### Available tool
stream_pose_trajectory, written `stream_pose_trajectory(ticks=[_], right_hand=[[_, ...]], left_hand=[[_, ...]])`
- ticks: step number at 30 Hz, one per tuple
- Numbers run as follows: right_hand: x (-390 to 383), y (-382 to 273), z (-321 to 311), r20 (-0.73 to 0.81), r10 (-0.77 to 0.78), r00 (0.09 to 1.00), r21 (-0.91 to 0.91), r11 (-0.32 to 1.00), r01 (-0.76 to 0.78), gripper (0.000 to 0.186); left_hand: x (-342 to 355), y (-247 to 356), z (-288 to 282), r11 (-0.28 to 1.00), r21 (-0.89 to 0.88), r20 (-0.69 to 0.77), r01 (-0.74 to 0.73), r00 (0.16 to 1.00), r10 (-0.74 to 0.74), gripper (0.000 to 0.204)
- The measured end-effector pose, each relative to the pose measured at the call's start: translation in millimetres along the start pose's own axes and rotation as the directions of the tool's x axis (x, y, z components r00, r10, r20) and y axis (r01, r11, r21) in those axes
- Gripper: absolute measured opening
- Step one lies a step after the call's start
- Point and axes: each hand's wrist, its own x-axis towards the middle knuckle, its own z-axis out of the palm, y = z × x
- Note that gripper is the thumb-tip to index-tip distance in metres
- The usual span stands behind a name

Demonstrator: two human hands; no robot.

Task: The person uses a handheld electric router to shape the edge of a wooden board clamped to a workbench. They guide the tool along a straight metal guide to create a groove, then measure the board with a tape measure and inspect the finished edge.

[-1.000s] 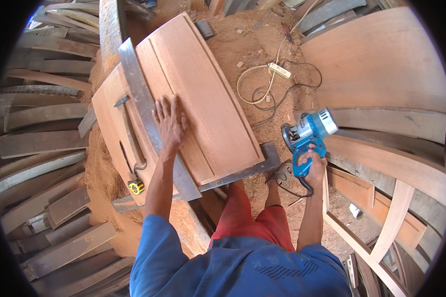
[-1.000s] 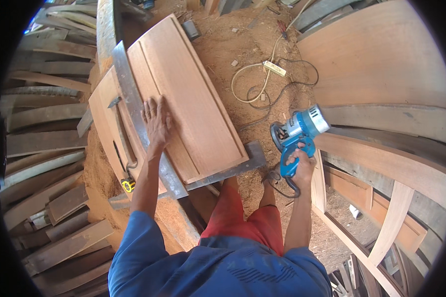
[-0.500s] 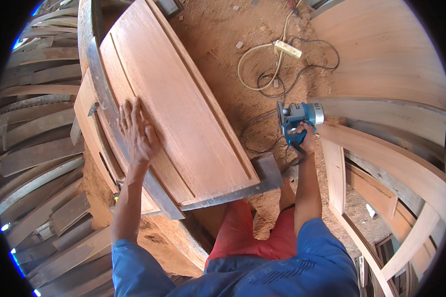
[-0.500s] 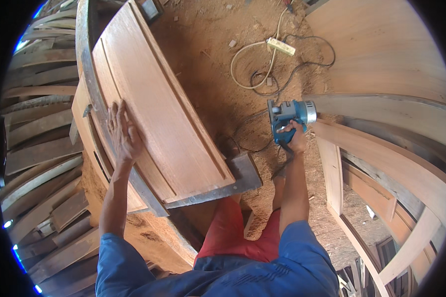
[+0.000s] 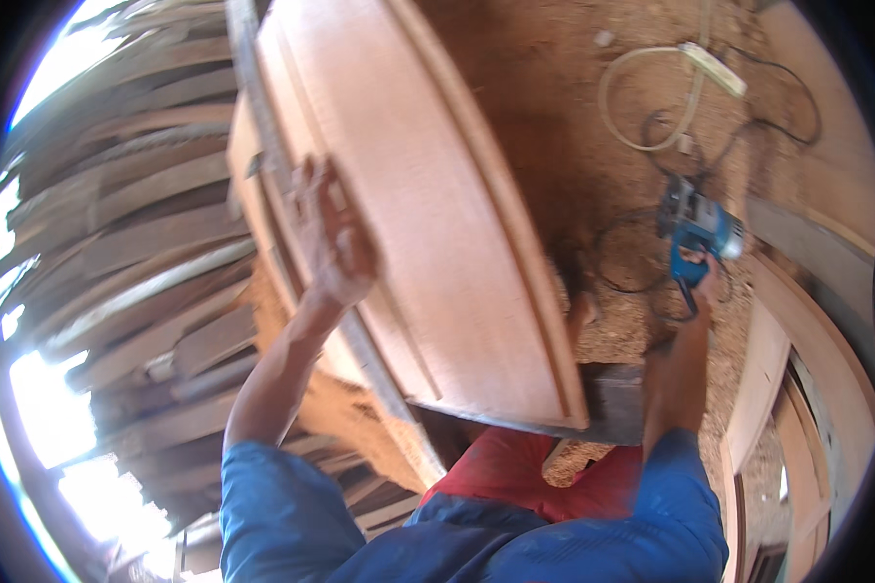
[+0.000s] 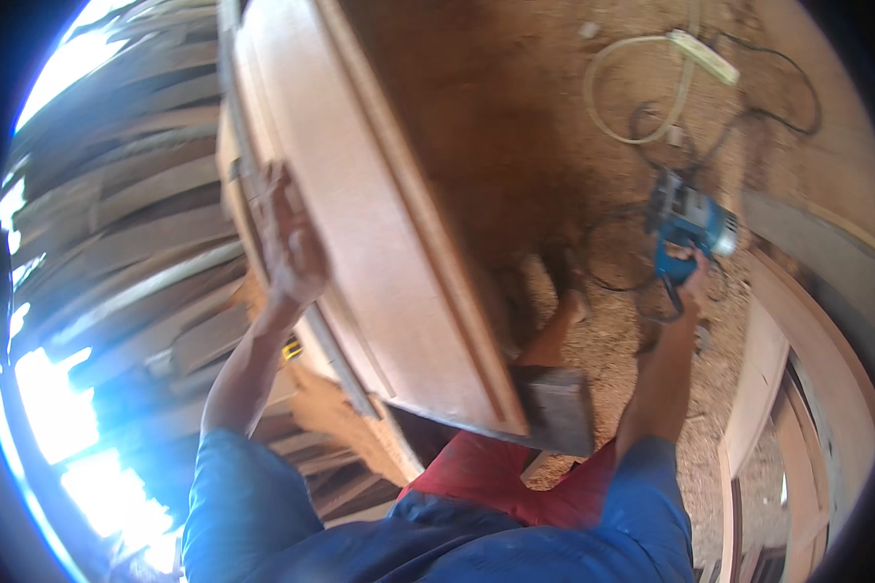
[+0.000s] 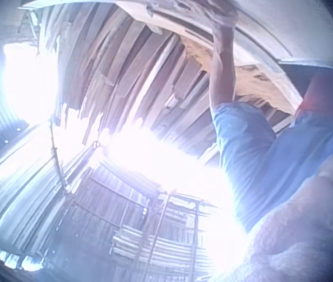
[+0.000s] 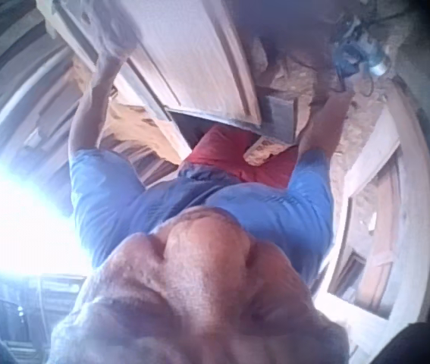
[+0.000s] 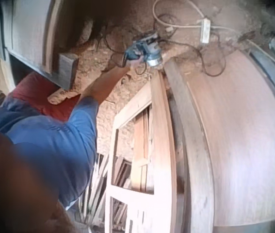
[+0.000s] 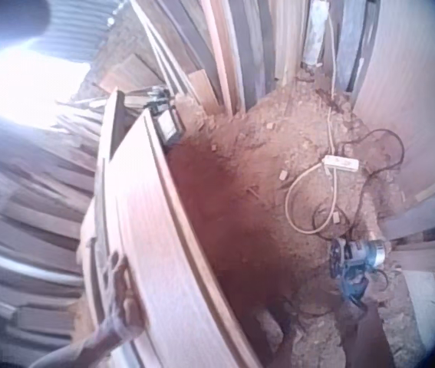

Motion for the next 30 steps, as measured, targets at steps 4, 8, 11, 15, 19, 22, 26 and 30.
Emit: stream_pose_trajectory(ticks=[4, 8, 11, 15, 19, 22, 26, 30], right_hand=[[-53, 11, 49, -0.422, 0.108, 0.900, -0.454, 0.834, -0.313, 0.031], [-71, 18, -3, -0.541, 0.177, 0.822, -0.503, 0.715, -0.486, 0.032], [-107, 33, 17, -0.479, 0.010, 0.878, -0.804, 0.398, -0.442, 0.032], [-151, 26, 72, -0.412, 0.104, 0.905, -0.891, 0.159, -0.424, 0.023], [-165, -14, 92, -0.218, 0.116, 0.969, -0.810, 0.532, -0.246, 0.022], [-211, -55, 156, -0.034, -0.107, 0.994, -0.813, 0.581, 0.035, 0.008], [-276, -85, 227, 0.192, -0.436, 0.879, -0.804, 0.444, 0.395, 0.034], [-358, -51, 328, 0.523, -0.346, 0.779, -0.851, -0.169, 0.496, 0.055]], left_hand=[[-3, 27, -22, 0.934, 0.225, 0.119, 0.276, 0.944, -0.308, 0.073], [11, 28, -23, 0.917, 0.225, 0.206, 0.329, 0.904, -0.374, 0.076], [10, 36, -27, 0.903, 0.229, 0.196, 0.364, 0.891, -0.409, 0.075], [-5, 30, -27, 0.897, 0.202, 0.159, 0.393, 0.891, -0.426, 0.075], [2, 28, -16, 0.898, 0.213, 0.115, 0.384, 0.903, -0.414, 0.078], [-6, 28, -15, 0.904, 0.188, 0.077, 0.384, 0.912, -0.404, 0.078], [-3, 29, -11, 0.911, 0.150, 0.029, 0.385, 0.919, -0.393, 0.072], [-18, 26, -16, 0.896, -0.039, 0.091, 0.443, 0.894, -0.438, 0.067]])
